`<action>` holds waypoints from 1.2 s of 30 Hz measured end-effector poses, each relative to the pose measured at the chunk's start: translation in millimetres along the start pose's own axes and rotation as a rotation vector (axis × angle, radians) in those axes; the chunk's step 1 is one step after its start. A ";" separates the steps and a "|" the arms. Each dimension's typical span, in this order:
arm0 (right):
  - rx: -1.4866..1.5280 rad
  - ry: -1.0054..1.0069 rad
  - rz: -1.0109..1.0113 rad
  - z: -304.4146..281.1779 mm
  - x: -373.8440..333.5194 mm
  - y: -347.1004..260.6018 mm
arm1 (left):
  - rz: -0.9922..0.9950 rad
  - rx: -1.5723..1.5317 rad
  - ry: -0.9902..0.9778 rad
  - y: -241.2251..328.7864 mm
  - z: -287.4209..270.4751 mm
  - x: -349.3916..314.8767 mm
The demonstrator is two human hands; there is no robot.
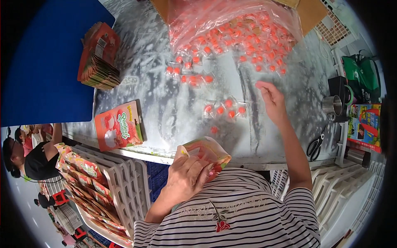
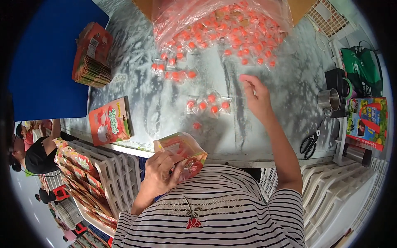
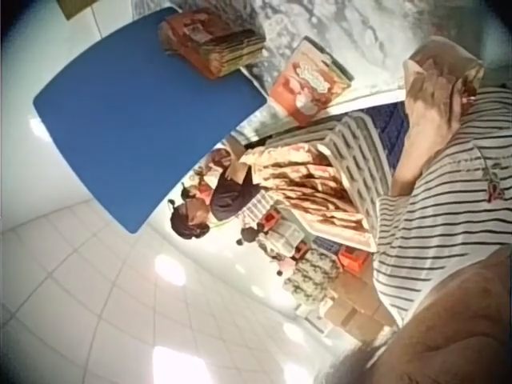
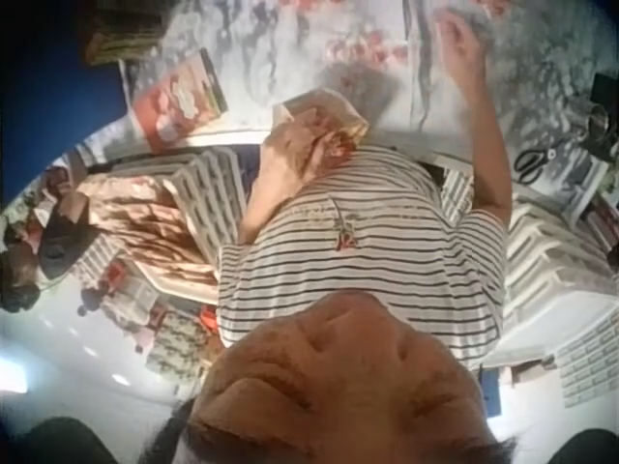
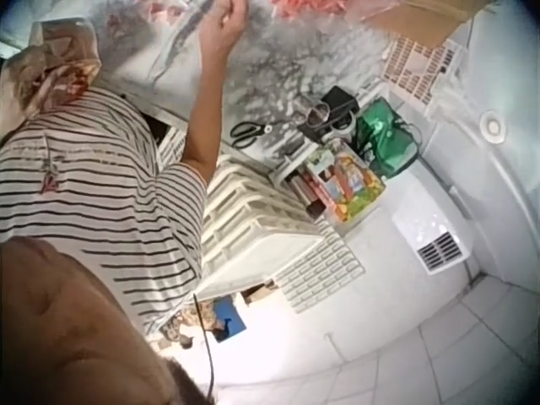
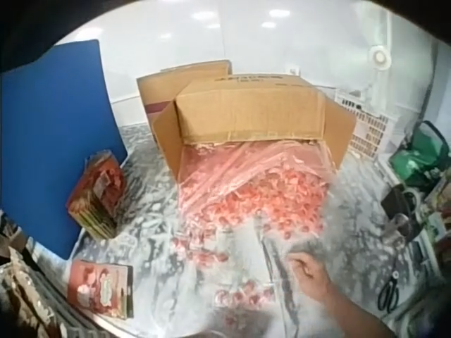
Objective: Packaging individual candies into larger branded bags and placing them in a crate.
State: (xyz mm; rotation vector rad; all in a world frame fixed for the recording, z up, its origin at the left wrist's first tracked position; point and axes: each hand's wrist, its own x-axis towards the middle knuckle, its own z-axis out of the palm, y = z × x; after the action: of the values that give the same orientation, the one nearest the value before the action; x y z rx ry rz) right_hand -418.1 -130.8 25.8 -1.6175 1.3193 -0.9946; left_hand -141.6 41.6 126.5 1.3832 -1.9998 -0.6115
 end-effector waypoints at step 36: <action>-0.605 -0.148 -0.650 124.5 -36.2 -26.0 | 0.008 0.042 -0.011 2.7 -3.0 -3.5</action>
State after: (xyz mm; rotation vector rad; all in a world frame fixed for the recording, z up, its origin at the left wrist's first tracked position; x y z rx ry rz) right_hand -299.1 -78.7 1.4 -2.6370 1.0574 -0.8403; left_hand -140.3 45.7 129.6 1.3986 -2.0368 -0.5784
